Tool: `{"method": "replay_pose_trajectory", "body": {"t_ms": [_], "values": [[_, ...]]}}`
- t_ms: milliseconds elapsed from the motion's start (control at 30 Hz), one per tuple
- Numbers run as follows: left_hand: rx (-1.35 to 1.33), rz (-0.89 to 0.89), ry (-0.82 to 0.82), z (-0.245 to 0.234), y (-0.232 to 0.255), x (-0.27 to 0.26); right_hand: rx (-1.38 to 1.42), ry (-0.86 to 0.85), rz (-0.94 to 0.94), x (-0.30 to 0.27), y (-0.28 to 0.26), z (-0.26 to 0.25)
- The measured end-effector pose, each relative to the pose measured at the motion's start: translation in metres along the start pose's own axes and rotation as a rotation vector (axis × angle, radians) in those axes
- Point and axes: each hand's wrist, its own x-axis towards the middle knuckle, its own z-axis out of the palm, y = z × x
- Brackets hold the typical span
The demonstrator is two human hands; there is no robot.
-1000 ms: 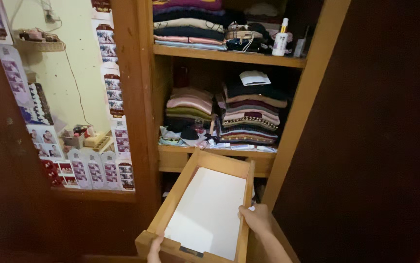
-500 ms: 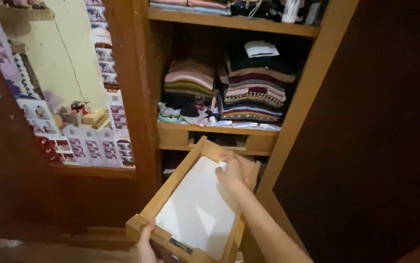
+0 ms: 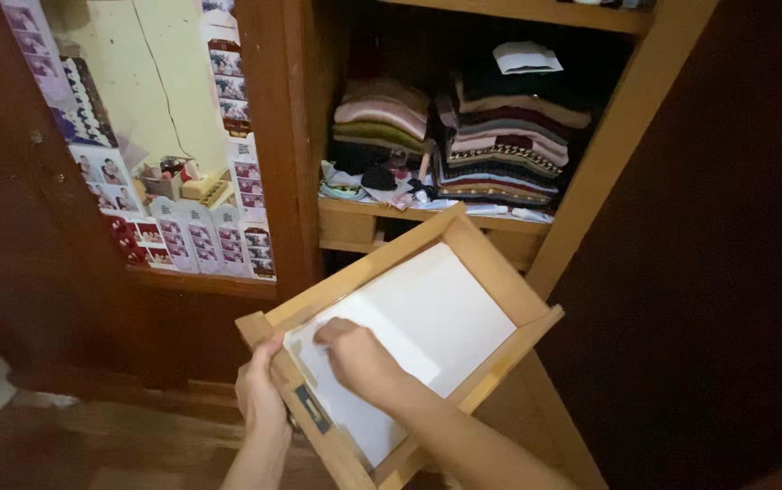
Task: The person opens a wooden drawer in a wardrobe, removes small items, and wipes the interior with a tissue. They spray a liquid from a small bottle onto the tissue and continue wiping the drawer surfaces. The drawer is then reinserted into the wardrobe.
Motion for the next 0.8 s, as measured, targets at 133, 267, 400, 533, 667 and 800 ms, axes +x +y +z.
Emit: {"method": "replay_pose_trajectory", "body": {"t_ms": [133, 267, 400, 533, 667, 800], "values": [[-0.056, 0.061, -0.121, 0.007, 0.008, 0.0, -0.026, 0.118, 0.111, 0.015, -0.021, -0.05], [0.008, 0.151, -0.08, 0.02, 0.021, -0.013, 0.199, 0.155, 0.106, 0.019, -0.061, -0.067], [-0.055, -0.01, -0.119, 0.028, 0.039, -0.029, 0.162, -0.178, -0.037, -0.002, -0.091, -0.082], [-0.052, 0.084, -0.141, 0.033, 0.044, -0.034, 0.027, -0.111, -0.027, 0.013, -0.068, -0.102], [-0.025, 0.204, -0.134, 0.037, 0.049, -0.03, 0.013, 0.059, -0.035, 0.024, -0.069, -0.105], [0.114, 0.214, -0.059, 0.032, 0.058, -0.032, 0.113, -0.313, -0.092, -0.026, -0.08, -0.104]]}}
